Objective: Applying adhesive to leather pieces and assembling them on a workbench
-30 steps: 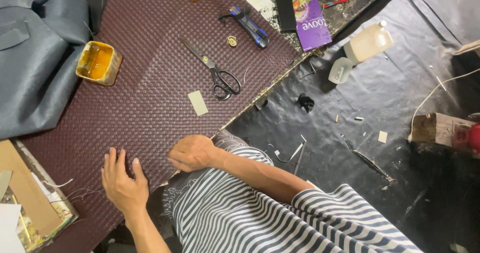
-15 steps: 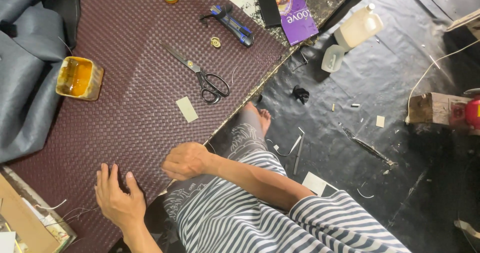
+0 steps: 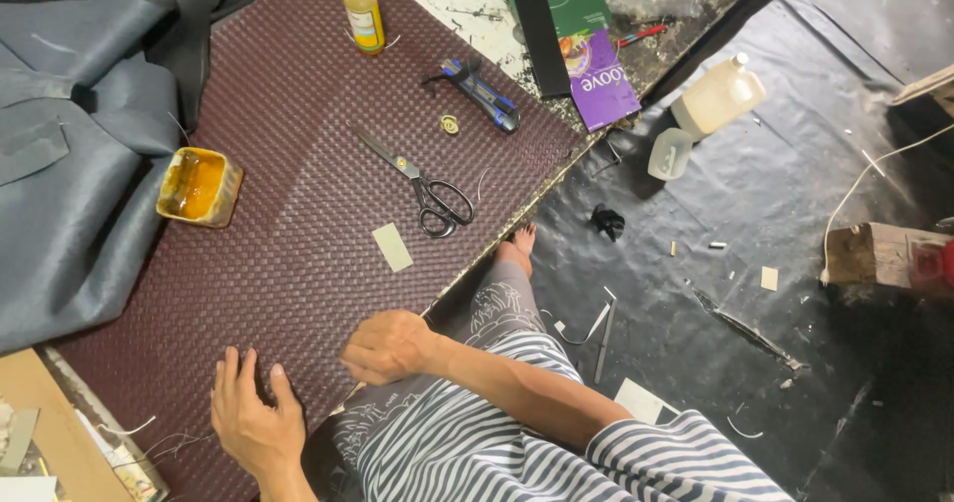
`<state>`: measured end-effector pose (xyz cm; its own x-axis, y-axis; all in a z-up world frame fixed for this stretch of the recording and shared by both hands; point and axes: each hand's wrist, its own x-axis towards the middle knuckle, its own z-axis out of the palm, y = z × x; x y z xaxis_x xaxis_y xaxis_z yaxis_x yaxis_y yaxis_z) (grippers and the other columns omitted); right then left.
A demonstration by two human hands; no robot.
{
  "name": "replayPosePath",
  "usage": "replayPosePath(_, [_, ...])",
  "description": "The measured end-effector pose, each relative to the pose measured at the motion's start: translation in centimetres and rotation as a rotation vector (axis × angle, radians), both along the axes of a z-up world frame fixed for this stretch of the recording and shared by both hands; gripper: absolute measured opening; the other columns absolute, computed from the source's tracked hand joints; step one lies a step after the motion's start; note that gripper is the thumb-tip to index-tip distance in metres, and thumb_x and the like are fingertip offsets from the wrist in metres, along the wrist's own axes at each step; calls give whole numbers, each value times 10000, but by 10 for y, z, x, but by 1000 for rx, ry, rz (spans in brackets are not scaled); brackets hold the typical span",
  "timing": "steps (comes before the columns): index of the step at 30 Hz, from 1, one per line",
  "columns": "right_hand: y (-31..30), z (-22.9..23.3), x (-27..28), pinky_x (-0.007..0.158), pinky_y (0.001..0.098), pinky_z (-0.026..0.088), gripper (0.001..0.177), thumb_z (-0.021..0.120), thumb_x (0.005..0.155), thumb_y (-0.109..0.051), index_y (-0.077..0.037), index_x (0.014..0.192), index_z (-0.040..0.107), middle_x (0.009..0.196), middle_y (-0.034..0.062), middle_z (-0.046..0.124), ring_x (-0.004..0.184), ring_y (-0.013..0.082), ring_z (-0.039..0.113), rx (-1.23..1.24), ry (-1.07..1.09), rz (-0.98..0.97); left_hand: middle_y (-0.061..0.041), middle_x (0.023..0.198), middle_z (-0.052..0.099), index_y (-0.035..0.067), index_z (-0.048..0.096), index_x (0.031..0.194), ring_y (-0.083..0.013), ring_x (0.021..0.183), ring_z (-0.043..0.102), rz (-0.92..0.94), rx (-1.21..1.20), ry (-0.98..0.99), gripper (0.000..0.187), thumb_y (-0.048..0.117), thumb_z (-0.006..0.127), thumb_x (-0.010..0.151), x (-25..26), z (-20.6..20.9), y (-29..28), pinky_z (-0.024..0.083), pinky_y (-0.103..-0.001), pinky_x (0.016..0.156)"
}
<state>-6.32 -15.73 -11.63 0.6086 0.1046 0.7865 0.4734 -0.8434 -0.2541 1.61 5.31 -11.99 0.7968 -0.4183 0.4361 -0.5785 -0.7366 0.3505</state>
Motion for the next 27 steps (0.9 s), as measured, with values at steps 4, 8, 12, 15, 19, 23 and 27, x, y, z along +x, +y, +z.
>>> replayPosePath(4, [1,7,-1,528,333,435,291,530,1012,-137,-105,725,501,668,16,519,550,208,500,-28,-1,20,-204,1502,648,-24,721,1329,-399,1409,585,10,-8,-32,389,262,603,1092,0,-2,2,429,-550,1149])
replayPosePath(8, [3,4,-2,530,334,446,246,576,982,-142,-118,739,543,672,2,540,566,213,536,4,32,-10,-203,1493,661,-14,723,1325,-403,1395,606,7,-13,-58,378,242,635,1061,2,-9,4,454,-544,1125])
replayPosePath(12, [1,4,0,515,317,427,261,562,978,-114,-106,722,512,660,9,514,538,196,484,-1,8,20,-190,1494,662,4,725,1331,-391,1401,602,20,-12,-47,383,261,629,1065,2,-11,5,446,-544,1132])
replayPosePath(15, [1,6,-1,477,309,399,267,582,968,-108,-106,708,521,643,0,509,523,184,475,11,8,-6,-184,1504,652,-1,719,1328,-393,1412,586,34,-6,1,393,267,618,1059,1,-5,2,438,-562,1135])
replayPosePath(19, [1,2,2,456,309,369,308,576,978,-105,-108,684,483,618,7,481,494,178,430,-27,-2,5,-190,1496,655,-7,721,1319,-396,1403,594,29,4,-1,391,270,617,1063,2,-2,2,452,-556,1116])
replayPosePath(23, [2,1,2,458,319,370,315,565,980,-103,-112,680,471,618,1,467,496,186,440,-15,4,4,-183,1480,668,6,730,1298,-391,1382,614,33,-14,-15,362,251,633,1051,3,-3,2,468,-542,1087])
replayPosePath(27, [2,-2,5,471,314,380,321,549,996,-115,-123,685,469,620,-9,476,500,181,453,-27,3,-7,-135,1469,684,49,745,1275,-350,1371,630,68,-31,-19,324,261,635,1056,5,-2,0,468,-518,1067])
